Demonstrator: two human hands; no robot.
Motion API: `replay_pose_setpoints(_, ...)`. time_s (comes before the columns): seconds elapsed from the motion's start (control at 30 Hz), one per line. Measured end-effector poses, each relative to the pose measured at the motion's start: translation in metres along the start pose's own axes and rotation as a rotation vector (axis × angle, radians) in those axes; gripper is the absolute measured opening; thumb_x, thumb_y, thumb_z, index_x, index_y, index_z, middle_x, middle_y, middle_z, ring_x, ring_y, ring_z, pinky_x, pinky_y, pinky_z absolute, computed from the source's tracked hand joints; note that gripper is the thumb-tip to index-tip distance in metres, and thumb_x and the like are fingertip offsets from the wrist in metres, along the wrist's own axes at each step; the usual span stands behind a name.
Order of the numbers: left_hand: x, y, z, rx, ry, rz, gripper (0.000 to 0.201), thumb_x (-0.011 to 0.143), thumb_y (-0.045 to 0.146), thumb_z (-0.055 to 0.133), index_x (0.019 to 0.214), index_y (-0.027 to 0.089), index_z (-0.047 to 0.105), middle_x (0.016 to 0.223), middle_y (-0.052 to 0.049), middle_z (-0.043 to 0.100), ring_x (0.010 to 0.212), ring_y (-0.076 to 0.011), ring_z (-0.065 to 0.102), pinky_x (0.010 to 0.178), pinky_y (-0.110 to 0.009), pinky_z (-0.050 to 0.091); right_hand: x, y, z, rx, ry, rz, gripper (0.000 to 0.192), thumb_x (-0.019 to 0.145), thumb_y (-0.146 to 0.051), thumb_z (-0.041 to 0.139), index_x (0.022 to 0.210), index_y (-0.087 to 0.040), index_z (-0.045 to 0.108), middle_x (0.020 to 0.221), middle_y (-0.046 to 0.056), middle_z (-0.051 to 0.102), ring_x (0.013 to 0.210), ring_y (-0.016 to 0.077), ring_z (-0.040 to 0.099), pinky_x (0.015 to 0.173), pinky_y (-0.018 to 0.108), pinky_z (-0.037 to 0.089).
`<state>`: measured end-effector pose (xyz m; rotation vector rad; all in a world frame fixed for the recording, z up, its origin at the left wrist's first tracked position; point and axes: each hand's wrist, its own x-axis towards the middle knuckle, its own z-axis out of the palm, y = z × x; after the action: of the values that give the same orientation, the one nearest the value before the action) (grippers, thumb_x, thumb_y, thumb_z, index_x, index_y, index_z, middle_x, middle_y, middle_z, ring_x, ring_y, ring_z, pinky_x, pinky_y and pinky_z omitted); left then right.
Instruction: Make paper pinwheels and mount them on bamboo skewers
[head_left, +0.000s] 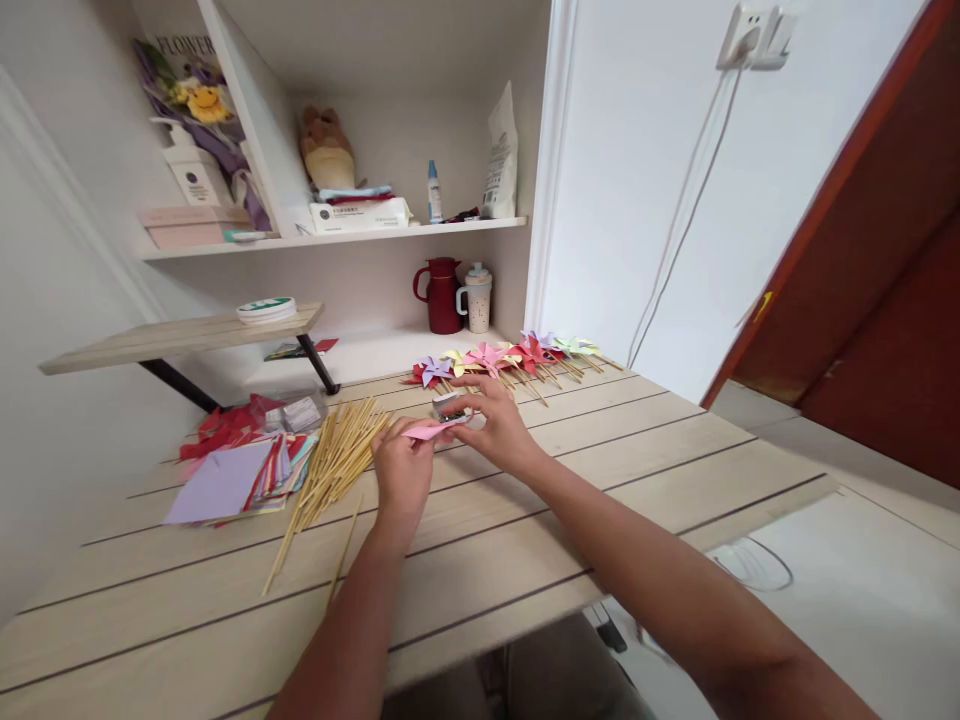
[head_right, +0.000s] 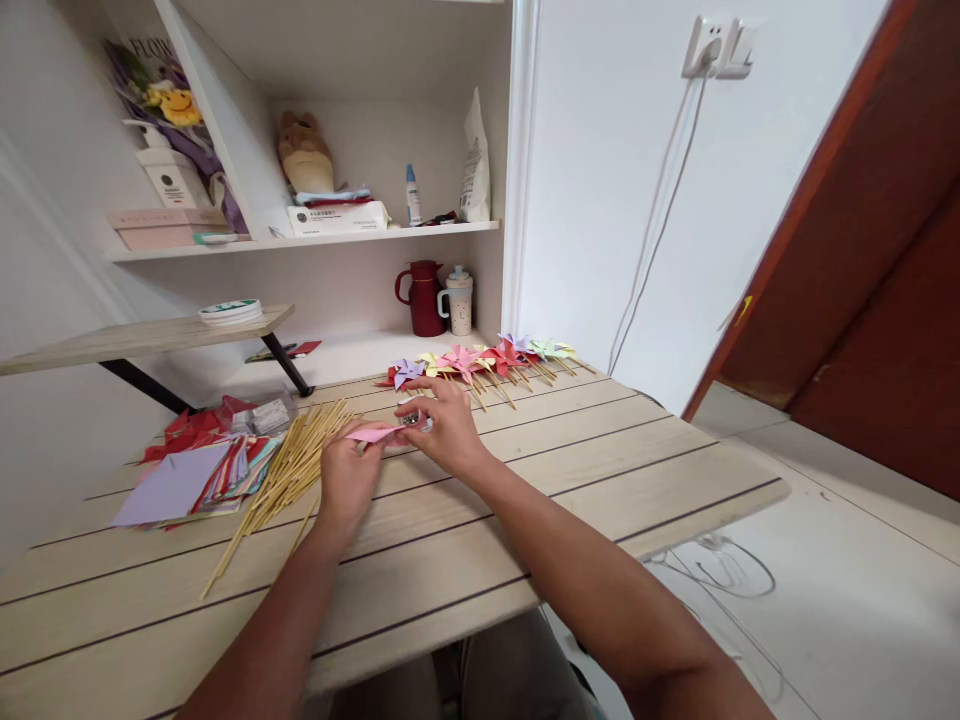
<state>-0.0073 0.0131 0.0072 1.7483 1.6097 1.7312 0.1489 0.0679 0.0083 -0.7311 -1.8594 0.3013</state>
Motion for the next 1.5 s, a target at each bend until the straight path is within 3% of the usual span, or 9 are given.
replay_pose_setpoints(0.2, 0.000, -0.006, 0.000, 0.169, -0.020, 0.129, 0.025, 0.079, 0.004, 0.061, 0.079, 0.024, 0.077, 0.086, -0.004, 0.077, 0.087, -0.0242, 0.069, 0.089, -0.040, 0.047, -0.001, 0.002, 0.004, -0.071, -0.015, -0.070, 0.011, 0.074, -0.016, 0.082, 0.076, -0.026, 0.077, 0.122, 0.006, 0.072, 0.117, 0.0297, 0.059, 0.104, 0.050, 0.039)
replay_pose_setpoints(0.43, -0.002, -0.009, 0.003, 0.205, 0.026, 0.173, 0.010, 0.081, 0.017, 0.070, 0.076, 0.024, 0.075, 0.081, -0.005, 0.075, 0.084, -0.0256, 0.068, 0.091, -0.043, 0.043, -0.001, 0.002, 0.006, 0.081, -0.035, 0.020, 0.014, 0.074, -0.010, 0.076, 0.069, -0.023, 0.073, 0.097, 0.005, 0.078, 0.104, 0.0259, 0.064, 0.097, 0.045, 0.043)
replay_pose_setpoints(0.53, -0.002, -0.009, 0.003, 0.155, 0.096, 0.136, 0.004, 0.080, 0.024, 0.074, 0.084, 0.023, 0.075, 0.085, -0.005, 0.073, 0.088, -0.0259, 0.066, 0.093, -0.043, 0.042, -0.001, -0.002, 0.006, 0.262, -0.031, 0.238, 0.009, 0.070, -0.017, 0.077, 0.066, -0.021, 0.071, 0.084, 0.005, 0.076, 0.090, 0.0242, 0.065, 0.085, 0.039, 0.046)
replay_pose_setpoints(0.63, -0.001, -0.010, 0.001, -0.020, 0.228, 0.036, 0.040, 0.080, 0.034, 0.076, 0.118, 0.025, 0.069, 0.104, -0.007, 0.069, 0.100, -0.0251, 0.062, 0.097, -0.042, 0.043, 0.001, -0.007, 0.006, 0.550, -0.006, 0.578, 0.014, 0.066, -0.029, 0.080, 0.067, -0.019, 0.070, 0.065, 0.002, 0.069, 0.068, 0.0197, 0.061, 0.069, 0.034, 0.044)
replay_pose_setpoints(0.73, 0.001, -0.011, 0.001, -0.287, 0.300, -0.150, 0.062, 0.078, 0.046, 0.078, 0.133, 0.024, 0.059, 0.118, -0.010, 0.065, 0.108, -0.0233, 0.060, 0.099, -0.039, 0.044, 0.004, -0.011, 0.004, 0.746, 0.081, 0.719, 0.023, 0.060, -0.033, 0.083, 0.065, -0.017, 0.068, 0.059, 0.000, 0.065, 0.060, 0.0159, 0.055, 0.066, 0.032, 0.040)
replay_pose_setpoints(0.83, 0.000, -0.009, 0.003, -0.563, 0.153, -0.320, 0.053, 0.076, 0.052, 0.079, 0.117, 0.019, 0.070, 0.114, -0.010, 0.069, 0.108, -0.0228, 0.062, 0.096, -0.035, 0.046, 0.006, -0.016, 0.001, 0.838, 0.143, 0.745, 0.026, 0.055, -0.032, 0.085, 0.060, -0.017, 0.065, 0.060, 0.000, 0.065, 0.060, 0.0141, 0.054, 0.066, 0.030, 0.039)
replay_pose_setpoints(0.93, -0.004, -0.003, 0.007, -0.744, 0.018, -0.383, 0.043, 0.072, 0.051, 0.083, 0.096, 0.017, 0.076, 0.101, -0.008, 0.074, 0.100, -0.0212, 0.065, 0.092, -0.031, 0.047, 0.006, -0.020, 0.001, 0.909, 0.129, 0.771, 0.028, 0.053, -0.031, 0.086, 0.056, -0.017, 0.062, 0.057, -0.001, 0.062, 0.057, 0.0128, 0.051, 0.063, 0.029, 0.038)
replay_pose_setpoints(1.2, -0.010, 0.006, 0.010, -0.797, -0.074, -0.448, 0.037, 0.066, 0.036, 0.089, 0.094, 0.015, 0.077, 0.095, -0.006, 0.077, 0.087, -0.0161, 0.067, 0.086, -0.030, 0.049, 0.000, -0.025, 0.007, 0.954, 0.069, 0.799, 0.027, 0.052, -0.031, 0.088, 0.061, -0.016, 0.067, 0.057, -0.001, 0.063, 0.057, 0.0136, 0.053, 0.063, 0.030, 0.040)
replay_pose_setpoints(1.5, -0.009, 0.003, 0.011, -0.791, -0.035, -0.449, 0.031, 0.066, 0.034, 0.089, 0.088, 0.015, 0.079, 0.089, -0.007, 0.078, 0.080, -0.0166, 0.069, 0.081, -0.028, 0.052, -0.004, -0.026, 0.014, 0.956, 0.046, 0.814, 0.029, 0.051, -0.030, 0.089, 0.062, -0.015, 0.066, 0.058, -0.001, 0.063, 0.058, 0.0130, 0.053, 0.063, 0.029, 0.039)
